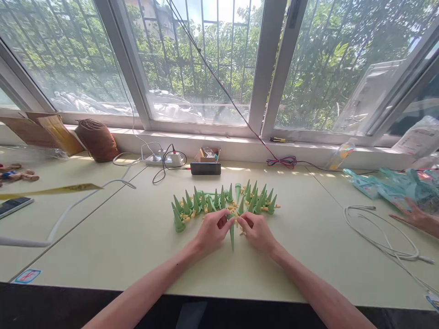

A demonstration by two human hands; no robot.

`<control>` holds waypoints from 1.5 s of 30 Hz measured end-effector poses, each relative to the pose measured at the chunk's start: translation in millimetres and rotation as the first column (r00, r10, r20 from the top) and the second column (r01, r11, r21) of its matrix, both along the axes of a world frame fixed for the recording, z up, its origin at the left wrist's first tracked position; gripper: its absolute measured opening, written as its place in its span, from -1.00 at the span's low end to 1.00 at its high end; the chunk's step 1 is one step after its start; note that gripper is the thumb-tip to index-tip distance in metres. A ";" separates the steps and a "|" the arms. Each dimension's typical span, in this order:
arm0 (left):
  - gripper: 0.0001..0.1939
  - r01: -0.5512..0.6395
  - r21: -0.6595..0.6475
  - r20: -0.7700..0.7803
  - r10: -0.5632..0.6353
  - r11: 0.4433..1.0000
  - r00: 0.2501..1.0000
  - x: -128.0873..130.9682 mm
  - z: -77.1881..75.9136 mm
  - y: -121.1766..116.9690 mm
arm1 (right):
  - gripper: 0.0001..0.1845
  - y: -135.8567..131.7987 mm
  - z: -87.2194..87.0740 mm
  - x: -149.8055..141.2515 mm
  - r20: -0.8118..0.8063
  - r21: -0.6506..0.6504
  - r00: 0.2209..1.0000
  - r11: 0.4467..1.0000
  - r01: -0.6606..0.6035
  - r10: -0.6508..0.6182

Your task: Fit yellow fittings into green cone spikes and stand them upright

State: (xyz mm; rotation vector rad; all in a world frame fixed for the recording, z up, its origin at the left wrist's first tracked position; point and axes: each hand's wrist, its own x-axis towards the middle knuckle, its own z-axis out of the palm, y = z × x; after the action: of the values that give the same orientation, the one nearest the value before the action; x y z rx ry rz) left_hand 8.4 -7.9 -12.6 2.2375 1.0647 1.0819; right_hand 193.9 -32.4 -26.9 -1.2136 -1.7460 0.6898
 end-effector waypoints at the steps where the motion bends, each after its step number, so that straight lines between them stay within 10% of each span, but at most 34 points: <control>1: -0.80 -0.007 0.002 0.005 0.007 1.000 1.000 0.0 -0.5 0.4 | -0.63 -1.1 2.0 0.0 -0.008 0.006 1.000 1.000 -0.002 0.002; 23: -0.82 0.023 -0.016 0.001 -0.023 1.000 1.000 -1.9 -3.1 1.6 | -0.48 1.8 -2.5 -0.1 0.007 -0.011 1.000 1.000 0.004 -0.004; 32: -0.81 -0.019 -0.026 0.017 0.019 0.999 1.000 -1.0 -3.4 4.4 | -0.79 -1.9 6.5 0.7 -0.057 0.005 0.998 1.000 -0.016 0.016; 45: -0.82 0.010 -0.016 0.012 -0.010 1.000 1.000 -1.4 -1.2 2.5 | -0.52 1.1 -2.6 0.0 -0.024 0.005 1.000 1.000 -0.005 0.005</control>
State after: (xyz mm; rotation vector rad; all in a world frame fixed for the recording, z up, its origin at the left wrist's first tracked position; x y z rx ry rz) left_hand 7.0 -5.4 -13.8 2.2190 1.0530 1.0777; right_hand 193.9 -31.3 -29.6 -1.1934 -1.7309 0.6999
